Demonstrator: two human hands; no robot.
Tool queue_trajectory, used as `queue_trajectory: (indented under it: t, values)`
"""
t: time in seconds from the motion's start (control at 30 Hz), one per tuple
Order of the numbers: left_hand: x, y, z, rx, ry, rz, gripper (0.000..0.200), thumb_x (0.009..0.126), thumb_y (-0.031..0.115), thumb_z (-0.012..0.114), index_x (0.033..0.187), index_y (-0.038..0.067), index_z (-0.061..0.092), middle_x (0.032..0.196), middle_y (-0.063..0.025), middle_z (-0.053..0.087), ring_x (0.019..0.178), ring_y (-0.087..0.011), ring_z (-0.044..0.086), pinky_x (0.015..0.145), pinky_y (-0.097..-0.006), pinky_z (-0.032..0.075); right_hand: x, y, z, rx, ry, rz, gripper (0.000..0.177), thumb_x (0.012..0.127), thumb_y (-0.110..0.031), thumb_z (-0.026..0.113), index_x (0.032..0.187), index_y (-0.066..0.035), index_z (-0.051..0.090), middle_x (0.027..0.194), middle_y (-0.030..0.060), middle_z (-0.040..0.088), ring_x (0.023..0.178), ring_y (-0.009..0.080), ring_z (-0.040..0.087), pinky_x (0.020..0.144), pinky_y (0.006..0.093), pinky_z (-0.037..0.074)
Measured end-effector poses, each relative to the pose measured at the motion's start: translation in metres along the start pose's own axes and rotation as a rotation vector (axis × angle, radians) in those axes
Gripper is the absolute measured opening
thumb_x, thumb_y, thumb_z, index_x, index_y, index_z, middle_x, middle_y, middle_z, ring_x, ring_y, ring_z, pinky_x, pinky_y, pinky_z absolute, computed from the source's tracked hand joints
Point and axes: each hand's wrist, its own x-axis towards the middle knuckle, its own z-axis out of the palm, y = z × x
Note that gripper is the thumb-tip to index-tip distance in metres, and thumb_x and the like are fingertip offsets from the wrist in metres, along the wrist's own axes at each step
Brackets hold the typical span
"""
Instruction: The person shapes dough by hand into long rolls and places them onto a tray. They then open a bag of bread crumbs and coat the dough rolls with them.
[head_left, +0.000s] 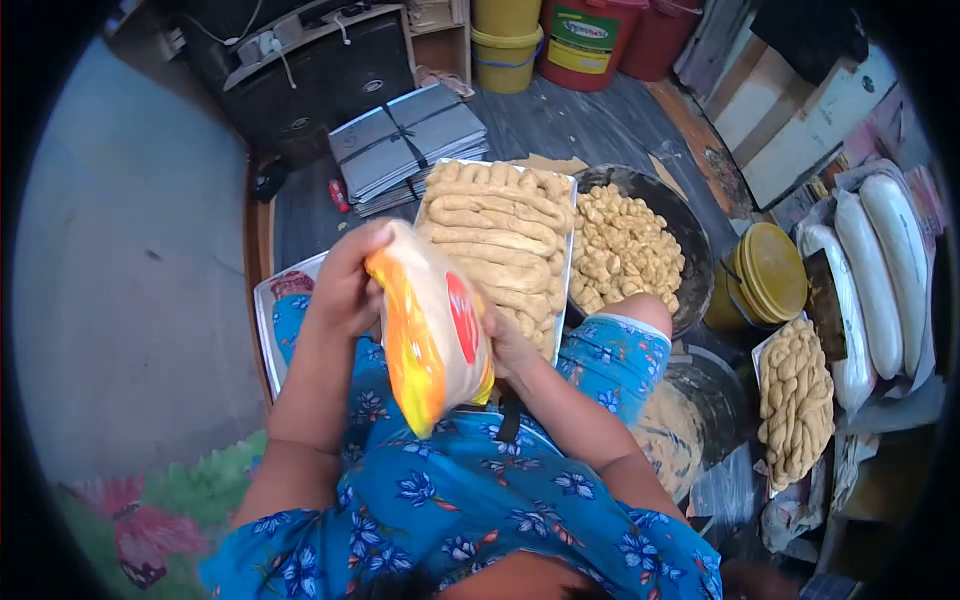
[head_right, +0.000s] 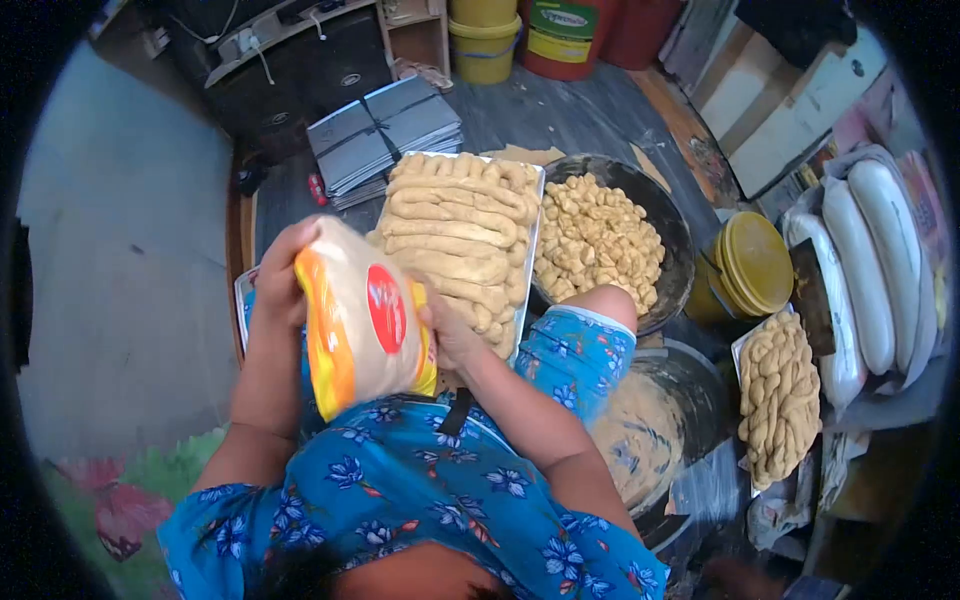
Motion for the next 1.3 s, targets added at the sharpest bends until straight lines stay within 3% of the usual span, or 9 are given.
queue_trajectory:
  t: [0.07, 0.17, 0.27, 0.3, 0.4, 0.43, 0.53, 1.07, 1.3]
  values:
    - [0.007, -0.003, 0.015, -0.044, 0.104, 0.065, 0.047, 0.094, 0.043, 0.049, 0.113, -0.001, 0.055, 0.095, -0.0125, 0.064, 0.082, -0.0155, 0.065, 0.078, -0.0313, 0.054, -0.004, -0.004, 0.006, 0.025, 0.096, -0.122, 0.082, 0.072, -0.027, 0.081, 0.136, -0.017, 0.031, 0.132, 0.0101, 0.045, 0.120, 0.0250, 0.050, 0.097, 0.0430, 0.049]
    - [-0.003, -0.034, 0.024, -0.123, 0.073, 0.417, 0.069, 0.094, 0.056, 0.041, 0.134, 0.000, 0.042, 0.127, -0.0150, 0.052, 0.120, -0.0214, 0.051, 0.104, -0.0380, 0.038, -0.003, -0.013, 0.000, 0.002, 0.191, -0.309, 0.069, 0.076, -0.017, 0.077, 0.130, -0.016, 0.034, 0.129, 0.0104, 0.048, 0.117, 0.0271, 0.052, 0.094, 0.0457, 0.050]
    - [-0.017, -0.057, 0.019, -0.076, -0.013, 0.569, 0.079, 0.094, 0.061, 0.034, 0.144, 0.001, 0.027, 0.140, -0.0147, 0.041, 0.133, -0.0237, 0.037, 0.112, -0.0377, 0.026, -0.004, -0.019, -0.003, -0.029, 0.283, -0.392, 0.071, 0.076, -0.017, 0.077, 0.131, -0.017, 0.033, 0.127, 0.0094, 0.049, 0.116, 0.0270, 0.052, 0.094, 0.0453, 0.050]
    - [-0.021, -0.058, 0.020, -0.022, 0.058, 0.549, 0.093, 0.085, 0.070, 0.044, 0.146, 0.002, 0.024, 0.148, -0.0135, 0.033, 0.137, -0.0247, 0.032, 0.114, -0.0389, 0.024, -0.006, -0.021, 0.002, -0.028, 0.310, -0.389, 0.072, 0.075, -0.017, 0.078, 0.131, -0.017, 0.033, 0.128, 0.0087, 0.048, 0.117, 0.0268, 0.051, 0.096, 0.0453, 0.049]
    - [-0.024, -0.061, 0.028, 0.100, 0.169, 0.525, 0.085, 0.090, 0.062, 0.043, 0.146, 0.001, 0.024, 0.148, -0.0133, 0.034, 0.137, -0.0240, 0.031, 0.114, -0.0388, 0.023, -0.005, -0.018, 0.001, -0.147, 0.353, -0.490, 0.073, 0.077, -0.026, 0.076, 0.135, -0.015, 0.032, 0.131, 0.0088, 0.046, 0.122, 0.0264, 0.047, 0.102, 0.0447, 0.043]
    - [-0.024, -0.061, 0.027, 0.234, 0.162, 0.628, 0.060, 0.100, 0.035, 0.039, 0.143, -0.005, 0.026, 0.142, -0.0178, 0.039, 0.132, -0.0245, 0.039, 0.111, -0.0373, 0.028, -0.006, -0.019, 0.003, -0.130, 0.354, -0.499, 0.073, 0.077, -0.025, 0.076, 0.134, -0.016, 0.032, 0.131, 0.0083, 0.046, 0.122, 0.0255, 0.047, 0.102, 0.0436, 0.042]
    - [-0.018, -0.057, 0.034, -0.005, 0.232, 0.559, 0.056, 0.100, 0.030, 0.036, 0.142, -0.007, 0.028, 0.139, -0.0189, 0.043, 0.129, -0.0235, 0.042, 0.110, -0.0366, 0.030, -0.009, -0.022, 0.007, -0.163, 0.336, -0.544, 0.073, 0.077, -0.024, 0.077, 0.134, -0.016, 0.032, 0.131, 0.0081, 0.045, 0.122, 0.0254, 0.047, 0.103, 0.0433, 0.042]
    - [-0.003, -0.046, 0.054, -0.140, 0.173, 0.483, 0.056, 0.099, 0.030, 0.036, 0.139, -0.009, 0.033, 0.140, -0.0187, 0.043, 0.130, -0.0254, 0.041, 0.112, -0.0387, 0.027, -0.012, -0.032, -0.004, -0.132, 0.322, -0.550, 0.081, 0.076, -0.028, 0.077, 0.138, -0.010, 0.028, 0.134, 0.0097, 0.044, 0.127, 0.0268, 0.044, 0.106, 0.0451, 0.040]
    - [-0.001, -0.041, 0.061, -0.069, 0.171, 0.491, 0.052, 0.100, 0.027, 0.036, 0.136, -0.010, 0.038, 0.138, -0.0186, 0.045, 0.129, -0.0253, 0.043, 0.111, -0.0387, 0.029, -0.013, -0.034, -0.012, -0.092, 0.285, -0.538, 0.079, 0.079, -0.023, 0.075, 0.141, -0.017, 0.026, 0.137, 0.0088, 0.042, 0.127, 0.0267, 0.042, 0.107, 0.0449, 0.038]
